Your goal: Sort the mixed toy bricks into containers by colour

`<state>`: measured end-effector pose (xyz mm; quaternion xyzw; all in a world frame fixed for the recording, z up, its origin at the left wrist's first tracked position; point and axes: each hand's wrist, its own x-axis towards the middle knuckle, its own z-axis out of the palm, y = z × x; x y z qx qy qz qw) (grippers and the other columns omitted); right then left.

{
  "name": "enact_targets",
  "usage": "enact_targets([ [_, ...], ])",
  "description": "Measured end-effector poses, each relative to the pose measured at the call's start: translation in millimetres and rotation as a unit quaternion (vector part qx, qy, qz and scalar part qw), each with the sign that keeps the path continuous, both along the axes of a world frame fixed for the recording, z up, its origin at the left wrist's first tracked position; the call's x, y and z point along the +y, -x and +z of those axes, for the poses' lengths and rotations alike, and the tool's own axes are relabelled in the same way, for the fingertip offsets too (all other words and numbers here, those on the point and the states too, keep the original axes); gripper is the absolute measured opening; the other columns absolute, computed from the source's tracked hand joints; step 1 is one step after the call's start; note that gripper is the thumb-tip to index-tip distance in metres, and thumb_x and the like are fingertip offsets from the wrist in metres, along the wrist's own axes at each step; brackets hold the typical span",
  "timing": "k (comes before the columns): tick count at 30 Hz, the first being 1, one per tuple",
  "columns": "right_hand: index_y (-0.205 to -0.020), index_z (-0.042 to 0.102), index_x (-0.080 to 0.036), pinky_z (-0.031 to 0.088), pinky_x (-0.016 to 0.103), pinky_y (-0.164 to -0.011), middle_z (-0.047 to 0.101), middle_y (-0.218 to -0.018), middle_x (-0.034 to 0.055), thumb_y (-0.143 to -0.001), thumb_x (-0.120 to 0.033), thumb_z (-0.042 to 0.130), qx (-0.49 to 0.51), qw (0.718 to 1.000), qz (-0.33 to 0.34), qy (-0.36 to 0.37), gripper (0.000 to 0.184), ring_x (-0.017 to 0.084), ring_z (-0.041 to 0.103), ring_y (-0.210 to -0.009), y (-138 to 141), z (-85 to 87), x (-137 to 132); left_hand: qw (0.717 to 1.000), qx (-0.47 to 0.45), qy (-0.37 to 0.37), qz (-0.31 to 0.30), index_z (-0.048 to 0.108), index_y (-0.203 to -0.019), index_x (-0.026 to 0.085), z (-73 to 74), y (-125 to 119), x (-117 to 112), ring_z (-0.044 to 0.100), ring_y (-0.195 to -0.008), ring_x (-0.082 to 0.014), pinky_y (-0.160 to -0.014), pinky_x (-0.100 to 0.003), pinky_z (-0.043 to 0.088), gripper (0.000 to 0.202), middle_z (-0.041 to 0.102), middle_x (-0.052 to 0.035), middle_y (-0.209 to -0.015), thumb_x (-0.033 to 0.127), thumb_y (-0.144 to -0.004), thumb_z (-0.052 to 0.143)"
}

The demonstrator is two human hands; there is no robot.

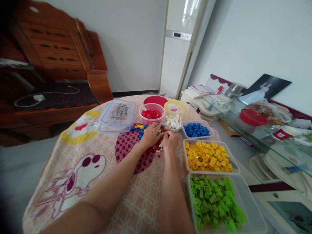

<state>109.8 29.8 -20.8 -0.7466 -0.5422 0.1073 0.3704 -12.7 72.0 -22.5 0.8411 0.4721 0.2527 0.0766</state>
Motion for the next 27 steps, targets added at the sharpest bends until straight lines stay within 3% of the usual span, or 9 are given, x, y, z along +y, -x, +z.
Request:
enact_targets([
  [3, -0.090, 0.080, -0.018, 0.047, 0.031, -0.082, 0.079, -0.094, 0.0121, -0.086, -0.024, 0.051, -0.006, 1.000, -0.004, -0.010, 0.030, 0.023, 0.068, -0.088, 0, -2.4, 1, 1.000, -0.003, -0.008, -0.001, 0.058, -0.133, 0.016, -1.7, 0, 2, 0.056, -0.119, -0.0300, -0.104, -0.045, 0.047, 0.044, 0.060, -0.0162, -0.128, 0.035, -0.093, 0.058],
  [10, -0.092, 0.080, -0.017, 0.047, 0.031, -0.083, 0.079, -0.096, 0.0127, -0.087, -0.022, 0.051, -0.006, 1.000, -0.008, 0.002, 0.030, 0.024, 0.069, -0.091, 0, 1.1, 0, 0.998, -0.025, -0.026, -0.046, 0.055, -0.135, 0.015, -14.7, -1, 6, 0.054, -0.130, -0.0291, -0.111, -0.045, 0.043, 0.043, 0.057, -0.0175, -0.142, 0.028, -0.094, 0.056],
  [17, -0.096, 0.080, -0.015, 0.047, 0.031, -0.085, 0.079, -0.099, 0.0132, -0.090, -0.022, 0.052, -0.006, 1.000, -0.011, 0.025, 0.030, 0.025, 0.070, -0.094, 3, 7.6, -3, 1.000, 0.009, -0.014, -0.011, 0.053, -0.140, 0.014, -10.0, 3, 6, 0.058, -0.119, -0.0309, -0.104, -0.045, 0.046, 0.055, 0.063, -0.0168, -0.129, 0.041, -0.092, 0.061],
  [22, -0.095, 0.081, -0.015, 0.048, 0.031, -0.085, 0.079, -0.098, 0.0134, -0.089, -0.022, 0.053, -0.001, 1.000, -0.017, 0.021, 0.029, 0.026, 0.070, -0.093, 1, 8.4, -3, 1.000, -0.001, -0.016, -0.020, 0.061, -0.128, 0.015, -7.2, 5, 4, 0.057, -0.118, -0.0299, -0.102, -0.042, 0.047, 0.044, 0.066, -0.0151, -0.126, 0.040, -0.092, 0.064],
  [27, -0.092, 0.081, -0.016, 0.047, 0.031, -0.080, 0.079, -0.091, 0.0131, -0.087, -0.024, 0.054, 0.001, 1.000, -0.026, 0.006, 0.029, 0.025, 0.069, -0.088, -2, 5.2, -1, 1.000, -0.005, -0.001, -0.017, 0.069, -0.106, 0.014, 3.4, 14, -2, 0.061, -0.106, -0.0281, -0.096, -0.039, 0.049, 0.027, 0.072, -0.0128, -0.106, 0.036, -0.090, 0.066],
])
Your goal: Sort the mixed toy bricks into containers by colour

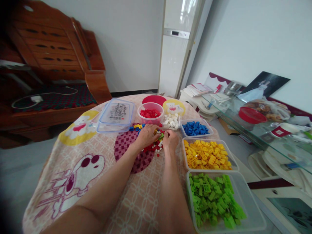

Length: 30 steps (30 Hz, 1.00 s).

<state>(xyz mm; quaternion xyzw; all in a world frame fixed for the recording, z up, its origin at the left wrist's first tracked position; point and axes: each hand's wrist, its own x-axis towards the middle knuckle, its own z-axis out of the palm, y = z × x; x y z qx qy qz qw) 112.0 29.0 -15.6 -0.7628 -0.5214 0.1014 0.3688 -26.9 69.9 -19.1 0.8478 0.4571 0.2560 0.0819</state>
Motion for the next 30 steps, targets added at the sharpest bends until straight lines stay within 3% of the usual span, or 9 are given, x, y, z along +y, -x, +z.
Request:
enact_targets([
  [6, -0.084, 0.080, -0.017, 0.046, 0.031, -0.075, 0.078, -0.084, 0.0118, -0.084, -0.025, 0.056, -0.001, 1.000, -0.016, -0.026, 0.025, 0.024, 0.068, -0.082, -1, -4.1, 2, 0.995, -0.038, 0.022, 0.084, 0.071, -0.083, 0.017, 8.8, 12, 1, 0.068, -0.091, -0.0220, -0.086, -0.032, 0.052, 0.018, 0.074, -0.0084, -0.090, 0.028, -0.092, 0.060],
  [9, -0.084, 0.080, -0.017, 0.045, 0.031, -0.075, 0.078, -0.084, 0.0119, -0.084, -0.025, 0.057, 0.006, 0.999, -0.016, -0.029, 0.025, 0.024, 0.068, -0.082, -1, -4.3, 3, 0.995, -0.075, 0.005, 0.071, 0.073, -0.100, 0.017, 2.5, 11, 6, 0.069, -0.102, -0.0215, -0.094, -0.032, 0.052, 0.019, 0.076, -0.0080, -0.105, 0.019, -0.093, 0.055],
  [11, -0.083, 0.080, -0.017, 0.045, 0.030, -0.074, 0.078, -0.084, 0.0120, -0.084, -0.026, 0.057, 0.010, 0.999, -0.014, -0.034, 0.025, 0.024, 0.068, -0.081, -1, -4.8, 3, 0.997, -0.073, -0.001, 0.039, 0.069, -0.120, 0.017, -4.1, 6, 9, 0.066, -0.113, -0.0219, -0.102, -0.034, 0.049, 0.032, 0.074, -0.0091, -0.120, 0.014, -0.092, 0.053],
  [15, -0.080, 0.080, -0.018, 0.046, 0.030, -0.073, 0.078, -0.081, 0.0109, -0.083, -0.026, 0.056, 0.018, 0.999, -0.007, -0.049, 0.025, 0.023, 0.068, -0.078, -3, -7.2, 4, 1.000, 0.010, 0.013, 0.023, 0.060, -0.136, 0.013, -11.4, -4, 8, 0.063, -0.117, -0.0274, -0.104, -0.041, 0.049, 0.045, 0.070, -0.0147, -0.126, 0.014, -0.091, 0.054],
  [23, -0.079, 0.080, -0.018, 0.047, 0.031, -0.072, 0.078, -0.080, 0.0105, -0.082, -0.029, 0.057, 0.026, 0.998, -0.009, -0.060, 0.025, 0.024, 0.068, -0.078, -4, -7.6, 3, 0.998, 0.018, 0.062, 0.019, 0.070, -0.117, 0.015, 2.7, 8, 4, 0.065, -0.110, -0.0252, -0.100, -0.036, 0.051, 0.033, 0.071, -0.0116, -0.114, 0.018, -0.083, 0.067],
  [30, -0.082, 0.080, -0.021, 0.050, 0.032, -0.077, 0.079, -0.083, 0.0073, -0.080, -0.023, 0.059, 0.043, 0.994, 0.056, -0.084, 0.021, 0.023, 0.070, -0.079, -2, -5.8, 2, 0.998, -0.011, 0.063, -0.014, 0.074, -0.102, 0.019, -5.9, 6, 7, 0.067, -0.098, -0.0218, -0.090, -0.031, 0.053, 0.031, 0.072, -0.0068, -0.099, 0.008, -0.076, 0.062],
])
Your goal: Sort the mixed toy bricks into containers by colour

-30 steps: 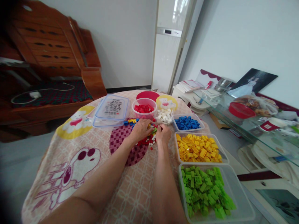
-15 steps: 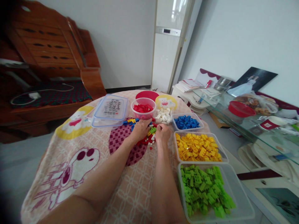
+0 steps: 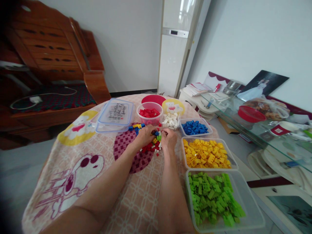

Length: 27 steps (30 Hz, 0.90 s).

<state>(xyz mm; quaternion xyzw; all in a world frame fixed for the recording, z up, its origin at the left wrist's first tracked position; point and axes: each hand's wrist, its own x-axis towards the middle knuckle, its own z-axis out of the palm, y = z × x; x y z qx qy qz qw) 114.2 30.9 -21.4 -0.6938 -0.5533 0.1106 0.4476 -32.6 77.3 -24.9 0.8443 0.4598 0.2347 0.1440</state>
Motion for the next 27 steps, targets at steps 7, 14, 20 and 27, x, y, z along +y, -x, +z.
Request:
enact_targets([
  [7, -0.098, 0.079, -0.023, 0.049, 0.037, -0.100, 0.076, -0.110, 0.0071, -0.080, -0.015, 0.062, -0.064, 0.989, 0.132, -0.008, 0.026, 0.024, 0.066, -0.108, 1, -7.7, 2, 0.999, -0.027, 0.000, -0.019, 0.074, -0.110, 0.020, -1.1, -2, 0, 0.066, -0.094, -0.0216, -0.089, -0.033, 0.053, 0.040, 0.071, -0.0068, -0.099, 0.007, -0.075, 0.059],
  [14, -0.097, 0.076, -0.017, 0.046, 0.042, -0.104, 0.072, -0.117, 0.0132, -0.079, -0.012, 0.064, -0.105, 0.986, 0.129, 0.009, 0.022, 0.027, 0.063, -0.113, 7, -11.6, 3, 0.999, -0.031, 0.011, -0.007, 0.073, -0.115, 0.021, -0.9, -1, -2, 0.066, -0.089, -0.0201, -0.086, -0.031, 0.054, 0.045, 0.070, -0.0061, -0.097, 0.007, -0.075, 0.059],
  [20, -0.088, 0.076, -0.018, 0.052, 0.039, -0.094, 0.077, -0.096, 0.0105, -0.081, -0.023, 0.064, -0.039, 0.995, 0.089, -0.021, 0.015, 0.025, 0.069, -0.095, 7, 7.0, -5, 1.000, -0.006, -0.005, -0.001, 0.076, -0.108, 0.021, -3.3, -1, 0, 0.067, -0.098, -0.0219, -0.092, -0.033, 0.053, 0.034, 0.071, -0.0074, -0.100, 0.011, -0.079, 0.060],
  [27, -0.105, 0.069, -0.012, 0.062, 0.037, -0.070, 0.074, -0.076, 0.0058, -0.077, -0.044, 0.067, 0.344, 0.923, -0.088, -0.147, 0.042, 0.022, 0.072, -0.068, -10, 14.6, -1, 1.000, 0.012, -0.004, 0.010, 0.077, -0.097, 0.021, -3.3, -1, 0, 0.068, -0.102, -0.0232, -0.096, -0.035, 0.053, 0.024, 0.075, -0.0071, -0.101, 0.012, -0.081, 0.061],
])
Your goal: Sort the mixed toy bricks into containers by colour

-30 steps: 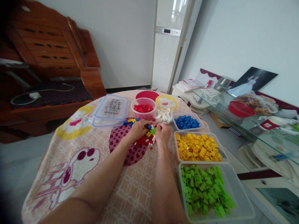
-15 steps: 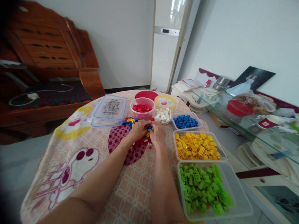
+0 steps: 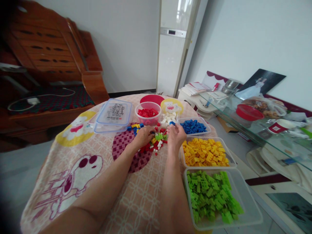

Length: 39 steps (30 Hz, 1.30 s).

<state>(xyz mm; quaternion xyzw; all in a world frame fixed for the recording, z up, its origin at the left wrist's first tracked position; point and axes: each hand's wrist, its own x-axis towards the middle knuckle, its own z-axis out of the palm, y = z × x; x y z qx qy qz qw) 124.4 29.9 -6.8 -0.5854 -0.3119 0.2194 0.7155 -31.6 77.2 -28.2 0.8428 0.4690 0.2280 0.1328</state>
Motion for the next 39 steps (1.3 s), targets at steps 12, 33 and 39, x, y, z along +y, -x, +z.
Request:
enact_targets([
  [12, -0.146, 0.044, -0.016, 0.064, 0.042, -0.085, 0.073, -0.107, 0.0076, -0.073, -0.024, 0.069, 0.187, 0.968, -0.123, -0.115, 0.078, 0.019, 0.074, -0.096, -15, 3.2, -3, 0.996, -0.082, 0.019, 0.002, 0.075, -0.116, 0.019, 0.2, 1, -1, 0.071, -0.099, -0.0215, -0.099, -0.035, 0.055, 0.039, 0.077, -0.0078, -0.109, 0.008, -0.080, 0.063],
  [33, -0.077, 0.072, -0.017, 0.047, 0.025, -0.035, 0.065, -0.052, -0.0020, -0.066, -0.039, 0.071, 0.027, 0.984, 0.150, 0.091, 0.025, 0.016, 0.058, -0.041, 13, 2.2, -6, 0.955, -0.285, 0.024, -0.077, 0.072, -0.117, 0.016, 26.8, -13, -21, 0.073, -0.086, -0.0142, -0.081, -0.024, 0.059, 0.036, 0.075, -0.0087, -0.113, 0.010, -0.082, 0.063],
  [39, -0.081, 0.066, -0.016, 0.059, 0.028, -0.047, 0.068, -0.061, -0.0006, -0.065, -0.035, 0.072, 0.120, 0.993, 0.005, -0.017, 0.025, 0.017, 0.067, -0.051, -1, 3.1, -2, 0.968, -0.235, -0.019, 0.083, 0.077, -0.094, 0.015, 35.3, 24, -5, 0.070, -0.080, -0.0162, -0.081, -0.026, 0.055, 0.021, 0.078, -0.0046, -0.091, 0.020, -0.086, 0.058],
])
